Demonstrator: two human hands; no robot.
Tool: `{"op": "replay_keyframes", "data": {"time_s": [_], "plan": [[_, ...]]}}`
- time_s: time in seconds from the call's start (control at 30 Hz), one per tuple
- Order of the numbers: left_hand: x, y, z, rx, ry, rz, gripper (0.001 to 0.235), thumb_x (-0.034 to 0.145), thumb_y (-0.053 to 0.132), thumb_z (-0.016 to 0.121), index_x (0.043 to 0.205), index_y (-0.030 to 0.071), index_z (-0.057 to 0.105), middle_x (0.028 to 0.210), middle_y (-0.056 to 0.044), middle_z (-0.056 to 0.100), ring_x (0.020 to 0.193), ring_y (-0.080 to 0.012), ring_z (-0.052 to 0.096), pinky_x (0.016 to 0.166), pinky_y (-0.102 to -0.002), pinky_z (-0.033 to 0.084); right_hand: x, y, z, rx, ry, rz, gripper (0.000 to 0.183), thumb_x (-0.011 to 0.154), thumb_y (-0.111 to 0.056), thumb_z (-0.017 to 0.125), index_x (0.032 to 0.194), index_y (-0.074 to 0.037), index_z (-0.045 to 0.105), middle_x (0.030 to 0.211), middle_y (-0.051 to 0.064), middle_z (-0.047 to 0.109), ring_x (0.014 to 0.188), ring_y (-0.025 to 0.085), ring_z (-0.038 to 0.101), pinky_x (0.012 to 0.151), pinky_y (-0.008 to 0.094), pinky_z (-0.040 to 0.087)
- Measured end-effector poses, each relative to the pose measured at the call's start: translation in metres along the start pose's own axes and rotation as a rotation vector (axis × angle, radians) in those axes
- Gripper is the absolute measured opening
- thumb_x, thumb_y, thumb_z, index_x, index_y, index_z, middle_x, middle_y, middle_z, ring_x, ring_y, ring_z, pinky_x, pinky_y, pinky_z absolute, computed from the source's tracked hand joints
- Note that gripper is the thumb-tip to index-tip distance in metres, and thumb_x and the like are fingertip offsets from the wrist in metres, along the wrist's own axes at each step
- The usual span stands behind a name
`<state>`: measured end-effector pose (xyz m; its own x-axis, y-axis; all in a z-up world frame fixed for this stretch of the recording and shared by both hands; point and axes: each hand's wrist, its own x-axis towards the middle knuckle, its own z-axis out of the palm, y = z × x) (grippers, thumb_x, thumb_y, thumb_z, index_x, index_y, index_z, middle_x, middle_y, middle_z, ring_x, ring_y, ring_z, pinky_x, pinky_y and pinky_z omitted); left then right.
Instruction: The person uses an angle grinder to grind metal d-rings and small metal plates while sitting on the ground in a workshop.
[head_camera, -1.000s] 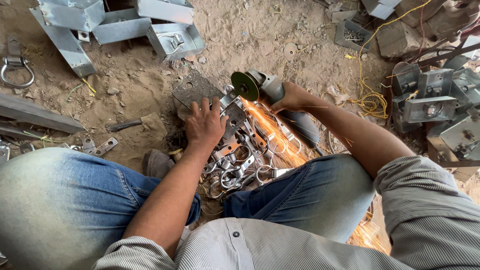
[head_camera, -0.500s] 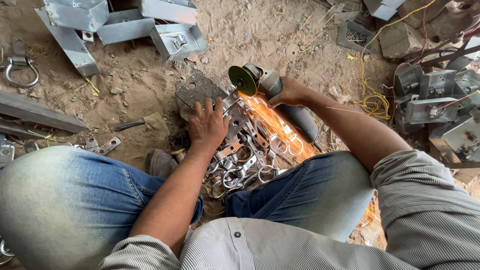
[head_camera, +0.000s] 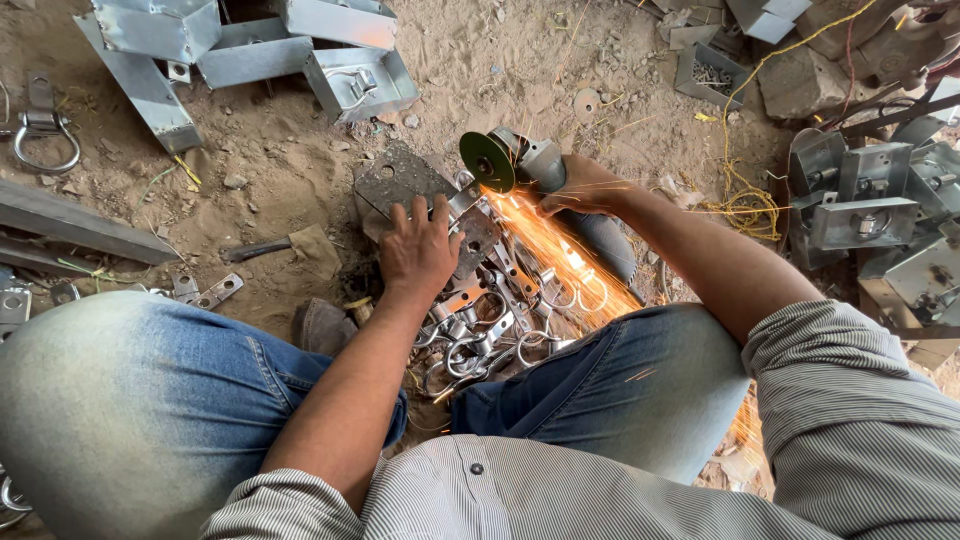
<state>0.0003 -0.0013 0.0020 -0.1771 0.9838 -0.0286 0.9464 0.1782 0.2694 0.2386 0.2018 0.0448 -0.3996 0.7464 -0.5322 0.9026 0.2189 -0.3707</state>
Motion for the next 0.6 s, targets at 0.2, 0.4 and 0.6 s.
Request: {"op": "replay_keyframes", "data": {"time_s": [0.2,0.4,0.6], "plan": [[-0.001,0.000,0.002,0.009,0.002,-0.004,0.068,0.092,0.055,0.068,0.144,0.015,0.049,0.131,-0.011,0.055,0.119,-0.0322,0.052,0.066,-0.039,0.062,-0.004,0.003,0.000,0.077,-0.038,-0.015,0.077,0.059,-0.030,0.085,0.124,0.005,0.063,0.110,0.021,0.072,0.099,0.032,0.069,0.091,0.040,0.054],[0.002,-0.003,0.008,0.007,0.008,0.011,0.069,0.092,0.056,0.067,0.144,0.014,0.048,0.132,-0.014,0.054,0.117,-0.0334,0.053,0.061,-0.036,0.062,-0.006,0.009,0.003,0.077,-0.039,0.044,0.083,0.061,-0.031,0.090,0.129,0.004,0.056,0.111,0.021,0.068,0.102,0.034,0.067,0.096,0.042,0.052],[0.001,-0.002,0.007,-0.001,0.019,0.007,0.067,0.092,0.054,0.068,0.143,0.014,0.049,0.130,-0.013,0.055,0.116,-0.0329,0.054,0.062,-0.036,0.062,-0.011,0.013,0.002,0.082,-0.083,0.035,0.086,0.059,-0.033,0.089,0.128,0.008,0.057,0.117,0.025,0.069,0.108,0.037,0.068,0.101,0.043,0.053]]}}
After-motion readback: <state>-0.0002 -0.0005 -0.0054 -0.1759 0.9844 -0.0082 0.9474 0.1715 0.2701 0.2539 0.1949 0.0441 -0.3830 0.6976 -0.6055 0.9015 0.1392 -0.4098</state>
